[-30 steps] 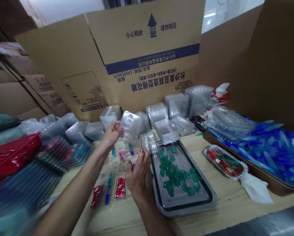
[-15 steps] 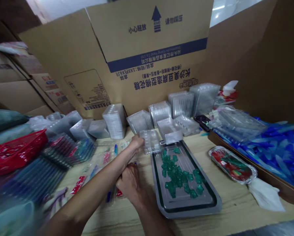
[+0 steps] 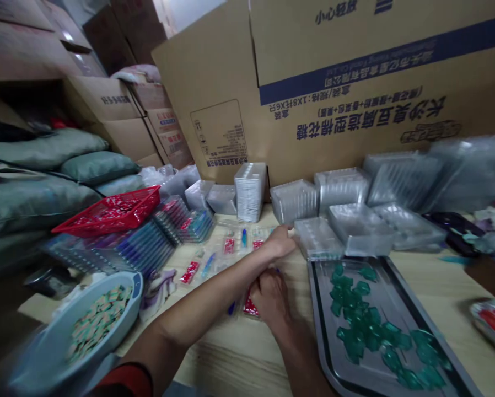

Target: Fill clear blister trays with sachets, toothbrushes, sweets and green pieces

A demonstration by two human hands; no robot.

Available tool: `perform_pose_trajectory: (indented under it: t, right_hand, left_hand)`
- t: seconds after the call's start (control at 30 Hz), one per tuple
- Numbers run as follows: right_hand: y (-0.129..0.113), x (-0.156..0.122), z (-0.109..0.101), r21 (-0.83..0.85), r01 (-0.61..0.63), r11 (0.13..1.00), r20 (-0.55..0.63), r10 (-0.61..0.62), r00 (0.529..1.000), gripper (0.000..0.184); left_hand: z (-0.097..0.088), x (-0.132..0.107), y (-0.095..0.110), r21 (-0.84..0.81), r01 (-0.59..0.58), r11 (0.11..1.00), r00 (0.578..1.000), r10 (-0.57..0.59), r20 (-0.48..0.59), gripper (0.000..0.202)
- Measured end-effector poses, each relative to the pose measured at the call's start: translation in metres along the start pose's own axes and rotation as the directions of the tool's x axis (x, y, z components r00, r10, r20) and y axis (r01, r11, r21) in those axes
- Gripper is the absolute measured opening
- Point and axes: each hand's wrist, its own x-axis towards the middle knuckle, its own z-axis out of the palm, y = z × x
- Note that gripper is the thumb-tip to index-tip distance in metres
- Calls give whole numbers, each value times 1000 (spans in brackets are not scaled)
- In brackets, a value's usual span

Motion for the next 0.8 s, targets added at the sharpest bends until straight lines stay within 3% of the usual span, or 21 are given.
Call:
perform_pose_trajectory:
  t: [0.1, 0.23, 0.33, 0.43, 0.57, 0.7, 0.77, 0.8]
  right_hand:
    - [2, 0, 0, -60, 4, 998, -2, -4, 1000, 27]
    - [7, -1, 3, -69, 10, 998, -41, -12, 999, 24]
    - [11, -1, 5, -57, 12, 998, -71, -16, 997, 23]
    - [12, -1, 5, -56, 16, 998, -98, -22, 995, 23]
    - [12, -1, 1, -5, 17, 1000, -137, -17, 990, 23]
    - [12, 3, -7, 161, -11, 987, -197, 43, 979, 23]
    - [9, 6, -16, 310, -69, 948, -205, 138, 969, 28]
    - [5, 8, -22, 398, -107, 911, -194, 197, 961, 33]
  left_hand:
    - [-38, -8, -28, 219, 69, 973, 997, -58, -56, 34]
    - [-92, -5, -78, 459, 127, 879, 986, -61, -155, 41]
    - [-116, 2, -108, 544, 119, 831, 989, -51, -139, 37]
    - [-127, 8, -123, 547, 91, 832, 992, -25, -126, 22]
    - [-148, 4, -121, 454, 68, 888, 964, 59, -261, 24]
    - [-170, -22, -103, 285, 38, 958, 866, 111, -487, 31]
    - [-173, -43, -92, 23, -44, 999, 838, 50, -543, 30]
    - [-171, -55, -86, -182, -101, 978, 845, -12, -535, 28]
